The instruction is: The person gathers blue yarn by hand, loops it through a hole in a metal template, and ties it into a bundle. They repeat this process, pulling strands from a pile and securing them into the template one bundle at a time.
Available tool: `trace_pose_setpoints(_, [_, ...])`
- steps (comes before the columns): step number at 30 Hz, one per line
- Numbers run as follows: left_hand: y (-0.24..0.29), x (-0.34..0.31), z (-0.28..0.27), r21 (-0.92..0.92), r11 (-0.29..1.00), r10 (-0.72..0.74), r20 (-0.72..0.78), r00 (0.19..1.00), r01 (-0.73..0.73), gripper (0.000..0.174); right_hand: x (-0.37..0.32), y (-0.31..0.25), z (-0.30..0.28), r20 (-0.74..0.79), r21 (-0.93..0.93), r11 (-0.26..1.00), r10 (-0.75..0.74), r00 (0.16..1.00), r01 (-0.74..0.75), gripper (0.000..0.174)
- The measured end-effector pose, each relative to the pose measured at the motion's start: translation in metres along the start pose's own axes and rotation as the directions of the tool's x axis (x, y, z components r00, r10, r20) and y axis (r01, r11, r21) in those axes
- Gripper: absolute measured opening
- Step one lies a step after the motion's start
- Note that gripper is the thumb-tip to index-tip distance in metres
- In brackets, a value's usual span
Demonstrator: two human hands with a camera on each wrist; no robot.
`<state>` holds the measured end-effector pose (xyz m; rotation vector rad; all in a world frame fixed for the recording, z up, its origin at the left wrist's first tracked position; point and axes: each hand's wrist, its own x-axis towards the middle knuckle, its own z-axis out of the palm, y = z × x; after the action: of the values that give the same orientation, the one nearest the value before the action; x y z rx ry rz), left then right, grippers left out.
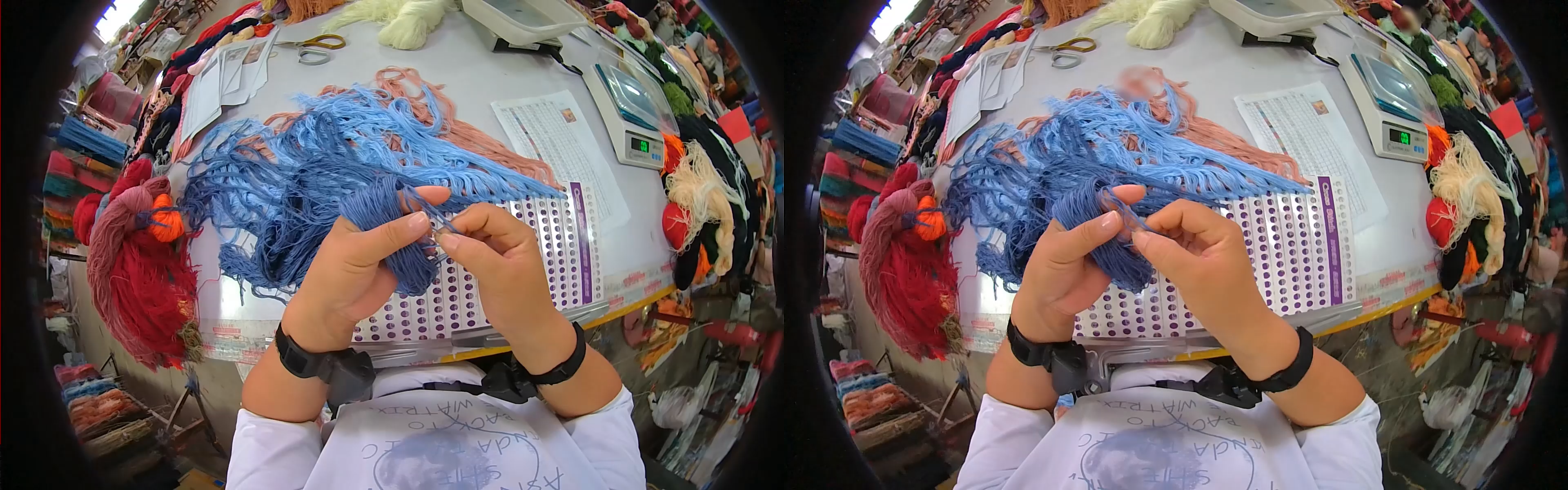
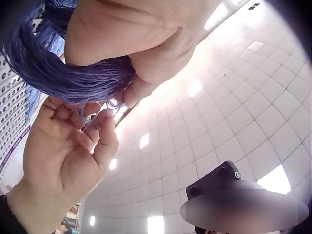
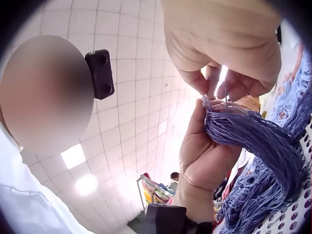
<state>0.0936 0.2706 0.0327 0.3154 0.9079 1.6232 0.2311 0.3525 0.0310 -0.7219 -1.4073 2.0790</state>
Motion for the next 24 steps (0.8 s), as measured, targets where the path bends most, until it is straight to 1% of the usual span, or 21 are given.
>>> trace_pose_setpoints(2, [0.003, 0.000, 0.004, -0.028, 1.000, 0.004, -0.023, 1.000, -0.005, 0.039, 0.001, 0.001, 0.000, -0.001, 0.112, 0.994, -0.007, 1.000, 0.007, 0.008])
trace_pose_setpoints(3, [0.004, 0.001, 0.003, -0.029, 1.000, 0.008, -0.020, 1.000, -0.008, 0.039, 0.002, 0.001, -0.001, 0.000, 0.109, 0.994, -0.009, 1.000, 0.009, 0.008])
trace_pose_setpoints(5, [0.007, 0.004, -0.002, -0.062, 0.998, 0.031, 0.141, 0.990, -0.022, 0.051, 0.004, 0.002, -0.004, 0.038, 0.242, 0.970, 0.006, 0.999, -0.015, 0.011])
trace_pose_setpoints(6, [0.011, 0.002, -0.006, -0.065, 0.998, 0.033, 0.150, 0.988, -0.024, 0.051, 0.006, 0.000, -0.010, 0.035, 0.235, 0.972, 0.000, 0.999, -0.008, 0.011])
trace_pose_setpoints(7, [0.017, -0.003, -0.013, -0.077, 0.995, -0.036, 0.286, 0.957, 0.061, 0.055, 0.008, -0.003, -0.022, 0.325, 0.387, 0.909, 0.024, 0.945, -0.156, 0.011])
trace_pose_setpoints(8, [0.022, -0.007, -0.021, -0.076, 0.985, -0.105, 0.426, 0.899, 0.151, 0.059, 0.007, -0.009, -0.038, 0.579, 0.475, 0.817, -0.009, 0.815, -0.328, 0.014])
trace_pose_setpoints(9, [0.029, -0.009, -0.035, -0.018, 0.977, -0.172, 0.518, 0.838, 0.212, 0.062, 0.002, -0.017, -0.056, 0.560, 0.470, 0.828, -0.013, 0.828, -0.305, 0.014])
trace_pose_setpoints(10, [0.032, -0.010, -0.059, -0.062, 0.979, -0.108, 0.655, 0.748, 0.196, 0.061, -0.004, -0.029, -0.078, 0.517, 0.418, 0.892, -0.078, 0.852, -0.171, 0.015])
trace_pose_setpoints(11, [0.043, -0.009, -0.081, -0.121, 0.993, 0.066, 0.651, 0.756, 0.017, 0.056, -0.013, -0.042, -0.104, 0.478, 0.351, 0.936, -0.148, 0.866, -0.034, 0.016])
trace_pose_setpoints(12, [0.055, -0.009, -0.103, -0.178, 0.970, 0.239, 0.627, 0.741, -0.162, 0.052, -0.024, -0.052, -0.140, 0.218, 0.384, 0.922, -0.135, 0.967, 0.043, 0.017])
trace_pose_setpoints(13, [0.079, -0.016, -0.118, -0.223, 0.931, 0.364, 0.549, 0.753, -0.288, 0.048, -0.037, -0.061, -0.181, -0.054, 0.403, 0.907, -0.114, 0.992, 0.126, 0.018])
trace_pose_setpoints(14, [0.104, -0.023, -0.137, -0.288, 0.896, 0.434, 0.407, 0.804, -0.338, 0.046, -0.048, -0.076, -0.222, -0.085, 0.458, 0.874, -0.136, 0.987, 0.160, 0.020])
trace_pose_setpoints(15, [0.127, -0.030, -0.157, -0.339, 0.853, 0.487, 0.251, 0.836, -0.396, 0.045, -0.066, -0.091, -0.269, -0.215, 0.417, 0.885, -0.123, 0.969, 0.205, 0.022])
trace_pose_setpoints(16, [0.147, -0.036, -0.175, -0.344, 0.847, 0.488, 0.199, 0.850, -0.405, 0.043, -0.085, -0.106, -0.308, -0.421, 0.438, 0.862, -0.053, 0.906, 0.254, 0.023])
trace_pose_setpoints(17, [0.164, -0.042, -0.196, -0.347, 0.840, 0.489, 0.146, 0.860, -0.418, 0.042, -0.105, -0.122, -0.342, -0.557, 0.420, 0.857, -0.015, 0.830, 0.297, 0.025])
trace_pose_setpoints(18, [0.181, -0.047, -0.228, -0.359, 0.816, 0.498, 0.035, 0.867, -0.454, 0.041, -0.130, -0.136, -0.386, -0.735, 0.320, 0.864, -0.032, 0.678, 0.388, 0.025])
trace_pose_setpoints(19, [0.200, -0.054, -0.262, -0.366, 0.792, 0.497, -0.076, 0.864, -0.488, 0.041, -0.165, -0.149, -0.444, -0.840, 0.201, 0.853, -0.103, 0.532, 0.482, 0.025])
trace_pose_setpoints(20, [0.214, -0.058, -0.296, -0.382, 0.772, 0.512, -0.101, 0.853, -0.508, 0.042, -0.199, -0.162, -0.502, -0.914, 0.060, 0.840, -0.171, 0.367, 0.539, 0.026])
trace_pose_setpoints(21, [0.213, -0.055, -0.286, -0.382, 0.773, 0.512, -0.096, 0.854, -0.507, 0.042, -0.208, -0.177, -0.495, -0.964, -0.130, 0.833, -0.233, 0.129, 0.538, 0.024])
trace_pose_setpoints(23, [0.199, -0.046, -0.237, -0.423, 0.723, 0.551, -0.124, 0.825, -0.546, 0.042, -0.199, -0.203, -0.469, -0.935, -0.247, 0.796, -0.346, 0.081, 0.552, 0.023])
trace_pose_setpoints(24, [0.182, -0.033, -0.203, -0.389, 0.748, 0.556, -0.076, 0.828, -0.538, 0.039, -0.175, -0.209, -0.425, -0.894, -0.248, 0.847, -0.387, 0.226, 0.471, 0.024])
